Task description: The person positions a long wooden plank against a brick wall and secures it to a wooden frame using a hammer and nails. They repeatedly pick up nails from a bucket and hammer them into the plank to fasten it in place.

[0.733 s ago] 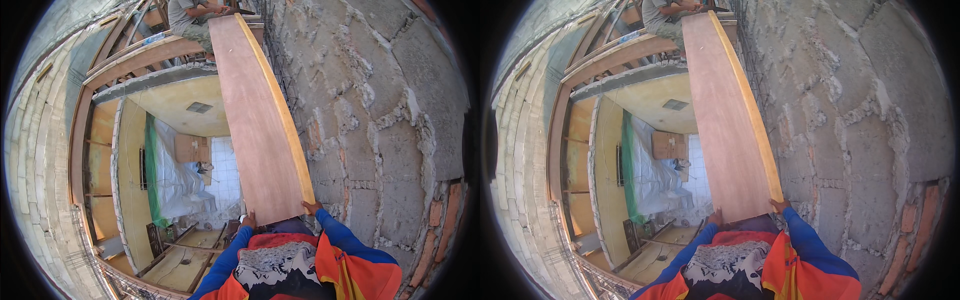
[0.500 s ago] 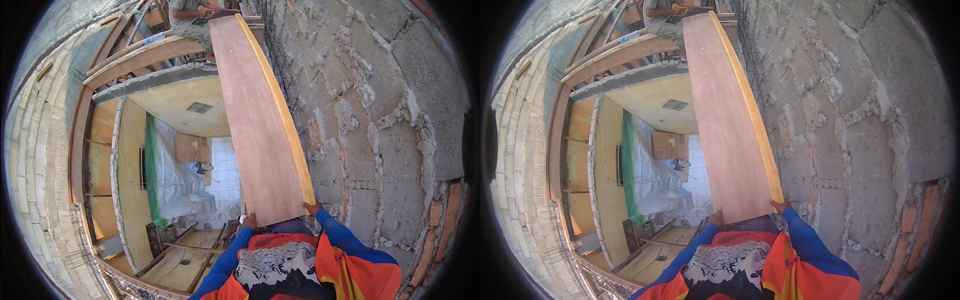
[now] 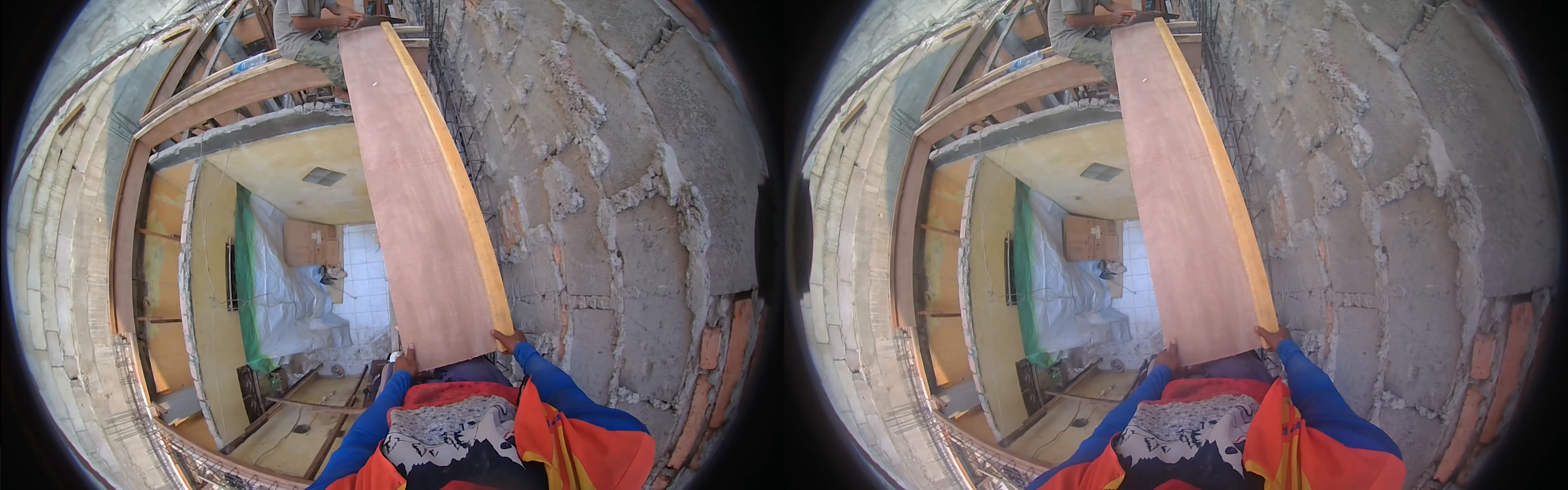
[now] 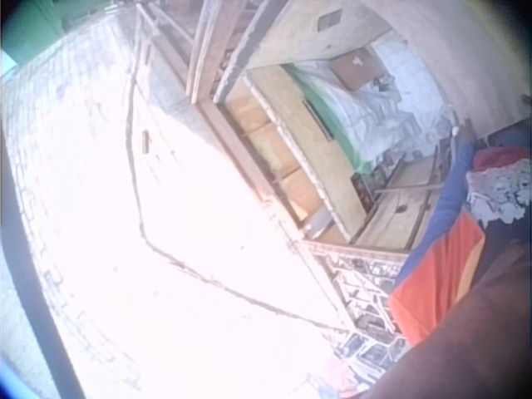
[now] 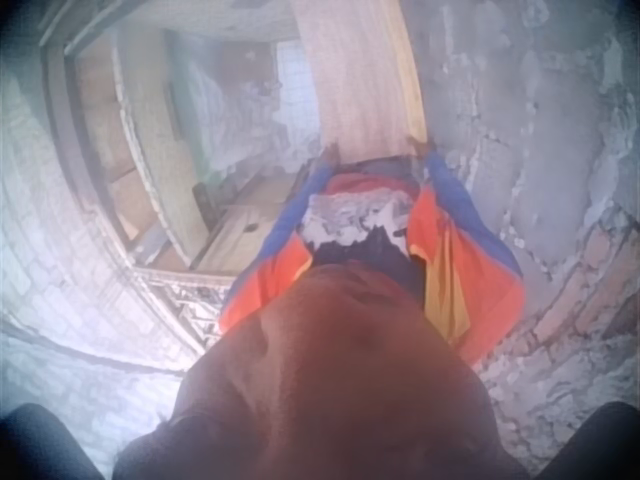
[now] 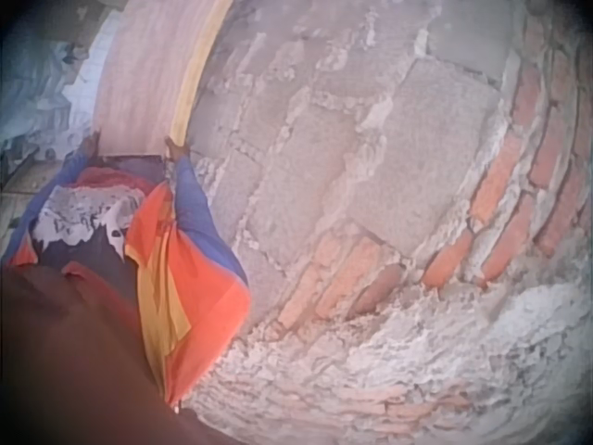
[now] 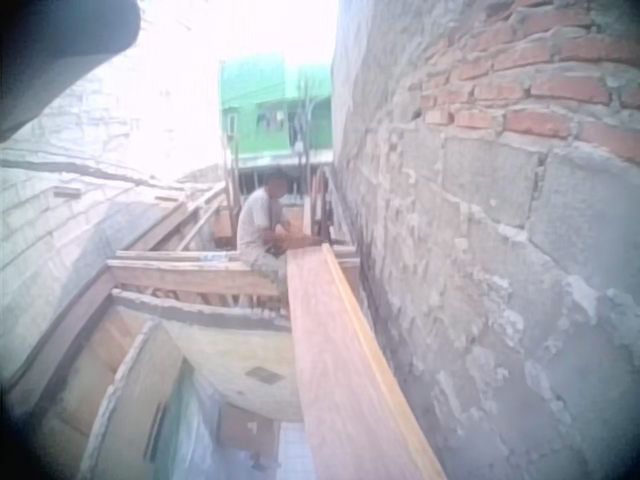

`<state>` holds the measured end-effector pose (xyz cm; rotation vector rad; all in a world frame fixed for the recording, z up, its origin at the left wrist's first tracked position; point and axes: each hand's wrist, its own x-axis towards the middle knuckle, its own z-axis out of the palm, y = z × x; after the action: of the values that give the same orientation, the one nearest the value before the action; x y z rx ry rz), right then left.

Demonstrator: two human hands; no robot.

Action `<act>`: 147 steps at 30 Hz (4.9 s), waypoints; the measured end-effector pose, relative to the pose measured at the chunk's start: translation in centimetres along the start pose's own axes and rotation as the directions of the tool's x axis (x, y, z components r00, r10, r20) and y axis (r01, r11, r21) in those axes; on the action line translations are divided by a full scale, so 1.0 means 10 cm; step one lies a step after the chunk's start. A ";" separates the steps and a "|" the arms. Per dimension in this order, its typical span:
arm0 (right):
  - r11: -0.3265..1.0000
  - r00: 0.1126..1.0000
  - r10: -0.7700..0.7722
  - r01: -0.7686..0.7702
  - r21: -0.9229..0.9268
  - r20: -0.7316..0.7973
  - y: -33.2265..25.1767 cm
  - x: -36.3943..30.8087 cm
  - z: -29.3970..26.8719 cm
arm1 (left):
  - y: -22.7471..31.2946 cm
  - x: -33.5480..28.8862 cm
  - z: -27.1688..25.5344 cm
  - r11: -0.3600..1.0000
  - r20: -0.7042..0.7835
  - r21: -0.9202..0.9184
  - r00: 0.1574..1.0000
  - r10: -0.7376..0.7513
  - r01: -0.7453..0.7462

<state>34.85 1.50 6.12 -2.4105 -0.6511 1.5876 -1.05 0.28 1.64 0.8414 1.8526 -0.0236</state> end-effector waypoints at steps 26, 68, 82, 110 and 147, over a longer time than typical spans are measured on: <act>0.999 0.999 0.034 -0.034 -0.026 0.008 -0.05 -0.01 -0.02 | 0.20 -0.18 -0.21 0.999 0.066 -0.050 0.998 0.002 0.001; 1.000 1.000 -0.023 0.023 -0.001 0.009 0.08 0.11 -0.07 | 0.28 -0.20 -0.21 0.999 0.100 0.043 0.995 0.020 -0.024; 0.999 0.999 -0.036 0.035 -0.012 -0.023 0.28 0.22 -0.03 | 0.12 -0.08 -0.10 0.997 0.062 0.067 0.998 0.027 -0.031; 0.971 0.953 -0.235 0.222 -0.089 -0.192 -0.14 -0.45 -0.42 | 0.74 0.14 -0.28 0.932 -0.139 -0.231 0.957 0.254 -0.281; 0.969 0.931 -0.241 0.217 -0.117 -0.274 -0.29 -0.99 0.06 | 3.49 -0.78 0.69 0.913 -0.157 0.341 0.945 0.288 -0.222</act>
<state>30.30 -0.42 15.19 -2.4484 -0.9174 1.1133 25.46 19.69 17.31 1.3548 1.9433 -0.0761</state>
